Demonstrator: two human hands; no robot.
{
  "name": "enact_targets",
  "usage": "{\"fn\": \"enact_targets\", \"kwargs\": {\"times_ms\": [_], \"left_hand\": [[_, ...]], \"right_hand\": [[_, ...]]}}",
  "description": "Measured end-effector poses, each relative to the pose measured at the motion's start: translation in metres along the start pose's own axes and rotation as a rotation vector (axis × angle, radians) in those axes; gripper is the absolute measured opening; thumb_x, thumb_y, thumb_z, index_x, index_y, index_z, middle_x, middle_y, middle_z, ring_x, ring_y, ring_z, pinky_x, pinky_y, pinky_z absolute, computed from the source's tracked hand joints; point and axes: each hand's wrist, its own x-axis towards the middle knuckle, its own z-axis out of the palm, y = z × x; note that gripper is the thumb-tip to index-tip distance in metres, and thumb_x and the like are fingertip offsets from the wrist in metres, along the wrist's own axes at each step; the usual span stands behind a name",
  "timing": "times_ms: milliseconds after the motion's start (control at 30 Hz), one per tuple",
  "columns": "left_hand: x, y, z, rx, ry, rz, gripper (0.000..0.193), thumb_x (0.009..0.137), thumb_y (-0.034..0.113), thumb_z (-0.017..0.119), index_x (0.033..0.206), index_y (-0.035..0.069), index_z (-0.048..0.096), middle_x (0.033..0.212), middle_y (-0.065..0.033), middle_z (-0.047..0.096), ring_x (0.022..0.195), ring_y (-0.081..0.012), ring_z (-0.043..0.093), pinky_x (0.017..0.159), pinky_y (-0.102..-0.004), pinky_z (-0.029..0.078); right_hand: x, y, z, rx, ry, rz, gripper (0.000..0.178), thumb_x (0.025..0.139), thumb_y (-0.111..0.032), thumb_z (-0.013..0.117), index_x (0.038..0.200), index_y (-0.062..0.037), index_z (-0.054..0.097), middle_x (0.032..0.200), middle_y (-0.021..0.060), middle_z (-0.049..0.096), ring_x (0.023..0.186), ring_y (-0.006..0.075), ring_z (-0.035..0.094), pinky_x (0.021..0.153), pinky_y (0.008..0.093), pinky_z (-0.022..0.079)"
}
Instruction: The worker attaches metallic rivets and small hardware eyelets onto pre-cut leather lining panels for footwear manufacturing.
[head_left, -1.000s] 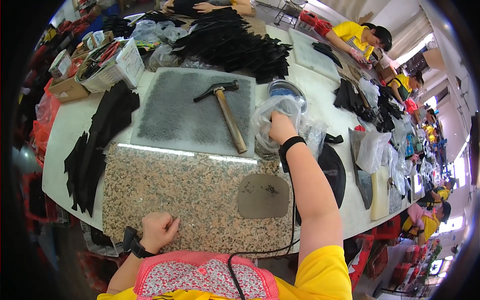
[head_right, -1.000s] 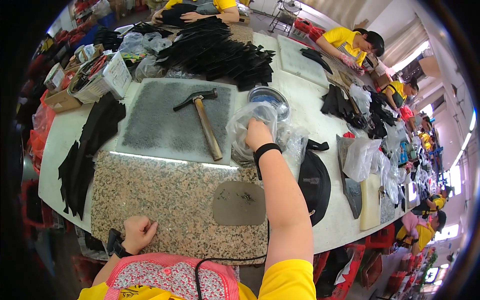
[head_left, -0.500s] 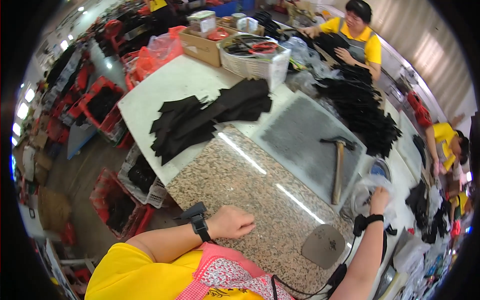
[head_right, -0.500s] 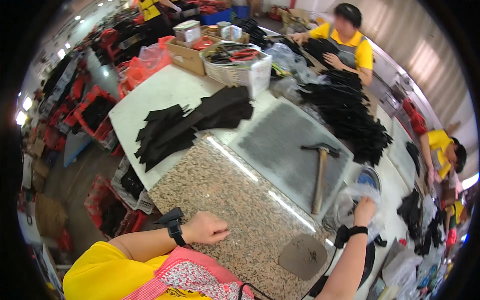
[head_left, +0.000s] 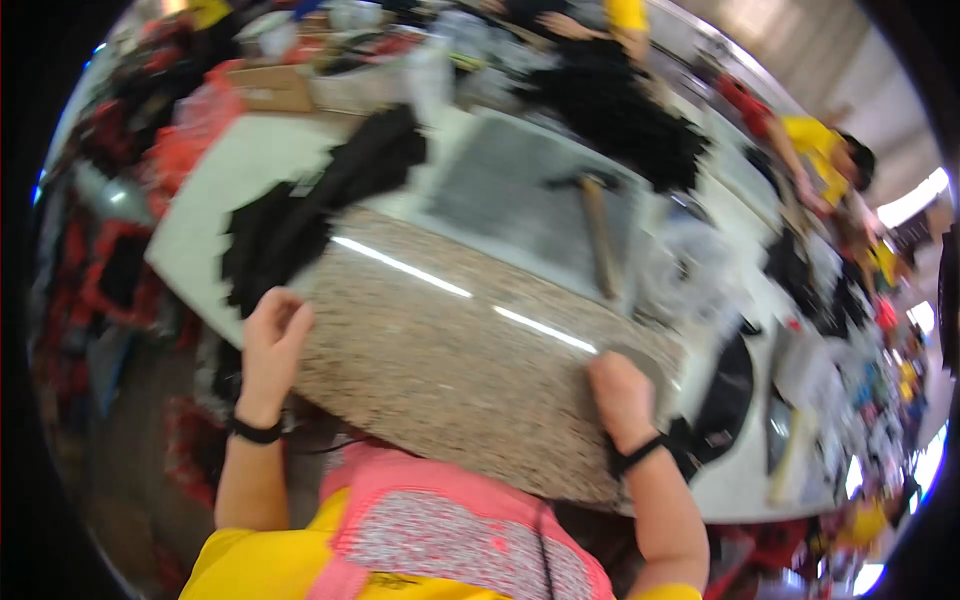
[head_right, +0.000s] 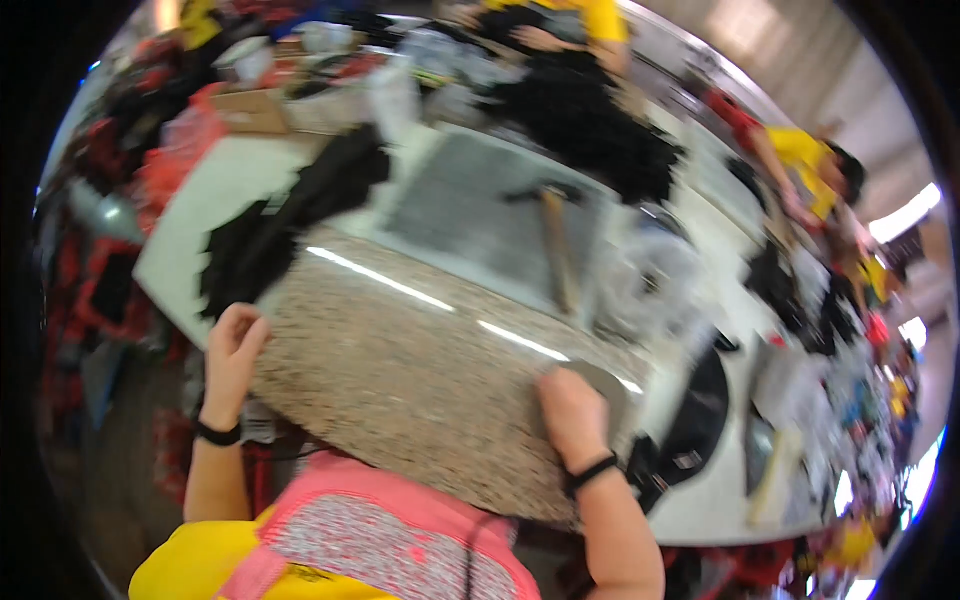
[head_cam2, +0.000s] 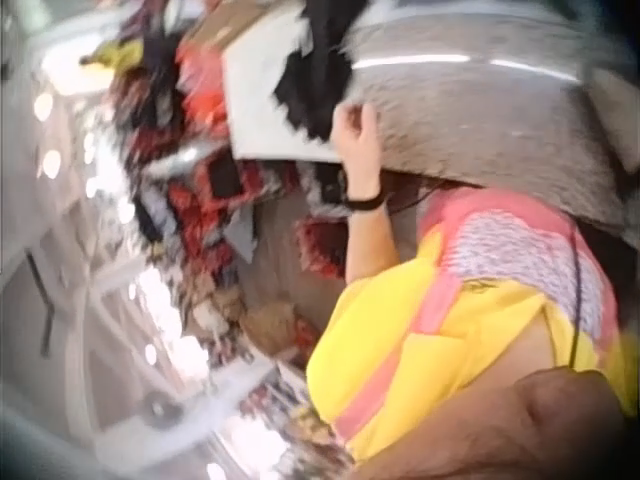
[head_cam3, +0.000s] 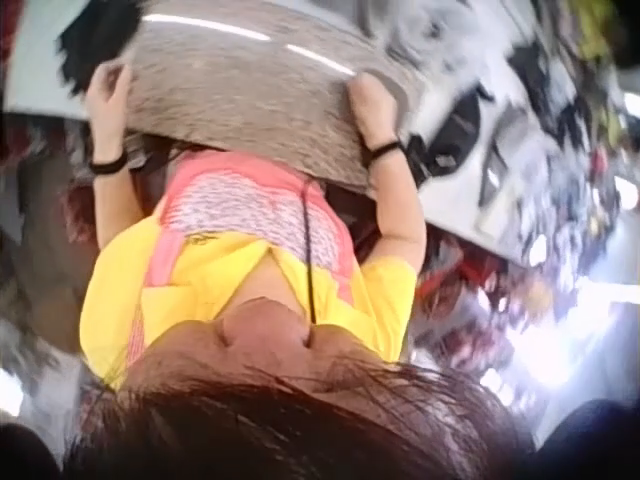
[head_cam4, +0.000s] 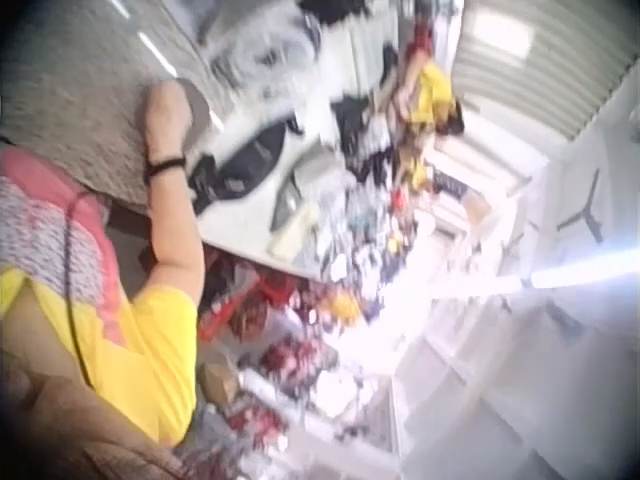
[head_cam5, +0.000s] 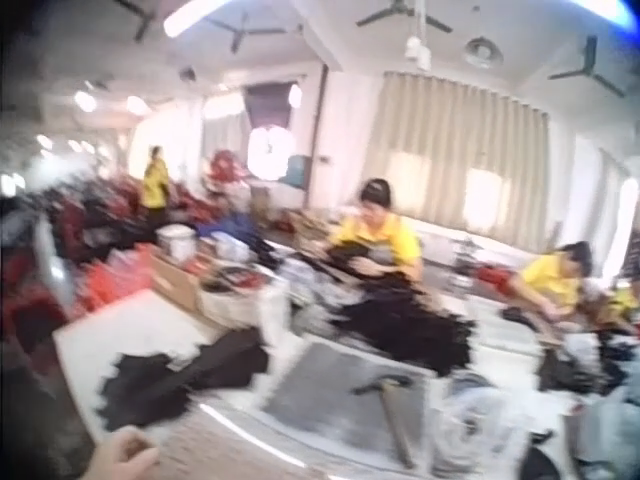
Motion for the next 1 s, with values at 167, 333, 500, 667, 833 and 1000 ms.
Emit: {"fn": "enact_targets", "kwargs": {"times_ms": [167,333,500,667,833,1000], "left_hand": [[0.044,-0.017,-0.040,0.057,0.422,0.132,0.010,0.090,0.009,0.064,0.094,0.000,0.061,0.078,0.0017,0.058,0.067,-0.0046,0.051,0.062,-0.0207,0.043],[0.082,-0.038,-0.047,0.260,0.514,0.147,0.011,0.086,0.010,0.064,0.092,0.001,0.066,0.078,-0.0087,0.067,0.070,-0.0156,0.063,0.065,-0.0290,0.050],[0.108,-0.051,-0.004,0.681,0.345,0.322,0.020,0.080,0.015,0.069,0.098,0.005,0.067,0.096,-0.0114,0.067,0.093,-0.0330,0.061,0.081,-0.0440,0.049],[0.122,-0.037,0.031,1.050,0.292,0.171,0.032,0.071,0.020,0.075,0.101,0.010,0.070,0.098,-0.0139,0.064,0.093,-0.0342,0.060,0.078,-0.0450,0.051],[0.146,-0.079,-0.004,1.230,0.279,0.281,0.029,0.088,0.024,0.064,0.113,0.010,0.065,0.106,-0.0109,0.064,0.098,-0.0328,0.060,0.080,-0.0441,0.051],[0.157,-0.095,0.003,1.287,0.397,0.342,0.025,0.096,0.023,0.052,0.112,0.013,0.067,0.102,-0.0040,0.069,0.093,-0.0286,0.062,0.079,-0.0436,0.050]], "right_hand": [[-0.001,0.003,0.007,0.051,-0.002,-0.004,0.017,0.093,-0.017,0.058,0.089,-0.0024,0.051,0.084,0.0191,0.055,0.079,0.0417,0.056,0.067,0.0487,0.046],[0.001,-0.004,0.004,0.085,-0.088,0.012,0.012,0.091,-0.009,0.057,0.089,-0.0007,0.049,0.092,0.0210,0.051,0.088,0.0414,0.053,0.075,0.0478,0.044],[-0.005,-0.012,-0.006,0.074,-0.061,0.028,0.012,0.087,-0.006,0.059,0.088,-0.0005,0.049,0.093,0.0207,0.050,0.089,0.0402,0.052,0.077,0.0479,0.043],[-0.007,-0.003,-0.006,0.157,0.026,0.054,0.009,0.087,-0.011,0.060,0.090,-0.0034,0.062,0.092,0.0180,0.059,0.090,0.0396,0.056,0.078,0.0463,0.047],[0.007,-0.008,-0.024,0.365,0.069,0.166,0.019,0.093,-0.017,0.058,0.099,-0.0046,0.070,0.092,0.0167,0.068,0.084,0.0342,0.064,0.076,0.0394,0.050],[-0.002,0.004,-0.029,0.770,0.150,0.362,0.028,0.098,-0.023,0.056,0.105,-0.0003,0.070,0.095,0.0122,0.072,0.085,0.0224,0.068,0.079,0.0300,0.051]]}}
